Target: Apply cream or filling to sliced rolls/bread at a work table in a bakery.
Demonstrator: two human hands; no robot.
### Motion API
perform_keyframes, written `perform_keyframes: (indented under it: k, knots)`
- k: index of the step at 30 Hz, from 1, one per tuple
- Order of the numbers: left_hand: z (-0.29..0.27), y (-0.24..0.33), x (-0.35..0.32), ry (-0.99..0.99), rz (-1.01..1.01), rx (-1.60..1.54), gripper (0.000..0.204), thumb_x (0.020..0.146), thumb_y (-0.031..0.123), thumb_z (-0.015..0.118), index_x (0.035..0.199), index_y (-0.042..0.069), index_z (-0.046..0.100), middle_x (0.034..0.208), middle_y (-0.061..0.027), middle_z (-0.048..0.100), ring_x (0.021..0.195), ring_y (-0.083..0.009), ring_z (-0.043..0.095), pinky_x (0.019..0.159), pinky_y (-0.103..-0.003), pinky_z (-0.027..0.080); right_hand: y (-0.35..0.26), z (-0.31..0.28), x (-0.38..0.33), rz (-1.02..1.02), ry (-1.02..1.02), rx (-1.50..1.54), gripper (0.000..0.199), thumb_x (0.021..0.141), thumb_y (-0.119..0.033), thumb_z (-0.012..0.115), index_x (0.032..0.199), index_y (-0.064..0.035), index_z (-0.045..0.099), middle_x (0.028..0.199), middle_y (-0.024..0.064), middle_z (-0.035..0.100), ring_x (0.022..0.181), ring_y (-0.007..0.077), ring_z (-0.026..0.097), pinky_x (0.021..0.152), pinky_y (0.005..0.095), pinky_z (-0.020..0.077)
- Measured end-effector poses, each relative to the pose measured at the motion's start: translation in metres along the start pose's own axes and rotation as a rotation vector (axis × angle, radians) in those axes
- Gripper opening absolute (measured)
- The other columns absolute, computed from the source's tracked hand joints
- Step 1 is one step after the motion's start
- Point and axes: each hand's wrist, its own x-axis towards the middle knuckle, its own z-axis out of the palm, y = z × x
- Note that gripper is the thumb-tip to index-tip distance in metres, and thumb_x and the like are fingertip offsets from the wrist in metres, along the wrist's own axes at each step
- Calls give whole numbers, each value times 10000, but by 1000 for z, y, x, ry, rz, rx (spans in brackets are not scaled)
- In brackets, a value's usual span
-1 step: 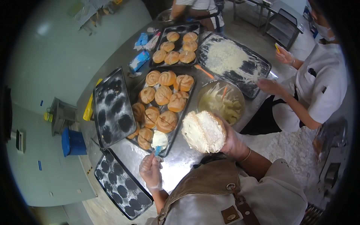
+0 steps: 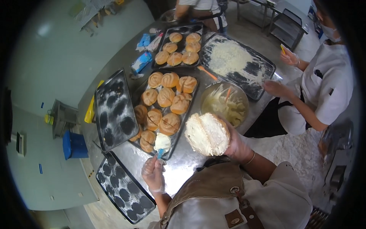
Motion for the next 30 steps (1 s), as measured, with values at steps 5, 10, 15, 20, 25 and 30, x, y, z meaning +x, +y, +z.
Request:
perform_keyframes:
  k: [5, 10, 15, 20, 25, 30]
  knots:
    - [0, -2, 1, -19, 24, 9, 236, 924, 68, 650, 1132, -44, 668, 849, -77, 626, 628, -84, 519, 558, -199, 407, 1, -38, 4, -44, 1, -28, 702, 889, -125, 681, 1477, -37, 309, 1498, 129, 406, 1352, 259, 446, 1133, 426, 371]
    - [1, 2, 1, -26, 19, 28, 241, 923, 65, 647, 1136, -47, 667, 836, -73, 617, 627, -84, 516, 557, -198, 405, 1, -36, 4, -57, 47, -166, 977, 703, -122, 864, 1485, -42, 283, 1501, 131, 399, 1358, 251, 439, 1130, 427, 374]
    - [4, 4, 2, -30, 59, 84, 232, 926, 46, 629, 1136, -45, 668, 826, -76, 609, 613, -86, 513, 543, -202, 403, 0, -25, 0, -92, 46, -220, 967, 725, -138, 854, 1492, -42, 274, 1504, 128, 397, 1367, 253, 426, 1141, 425, 356]
    - [10, 5, 5, -20, 67, 94, 224, 926, 42, 608, 1123, -37, 680, 788, -69, 607, 605, -88, 508, 544, -216, 404, -5, -22, -3, -134, 13, -287, 688, 927, -195, 644, 1495, -49, 285, 1510, 116, 396, 1355, 247, 443, 1148, 413, 343]
    - [16, 8, 8, -1, 61, 101, 228, 919, 51, 604, 1111, -36, 689, 744, -55, 600, 592, -89, 504, 543, -229, 397, -9, -26, 8, 35, 76, 120, 499, 1047, -311, 399, 1470, -49, 360, 1492, 94, 435, 1346, 229, 457, 1141, 423, 345]
    - [20, 11, 10, 7, 64, 91, 228, 922, 62, 607, 1109, -38, 690, 742, -57, 601, 580, -87, 503, 538, -225, 396, -13, -32, 14, 59, 21, 89, 620, 989, -378, 535, 1476, -45, 345, 1500, 99, 423, 1362, 229, 437, 1151, 427, 321]
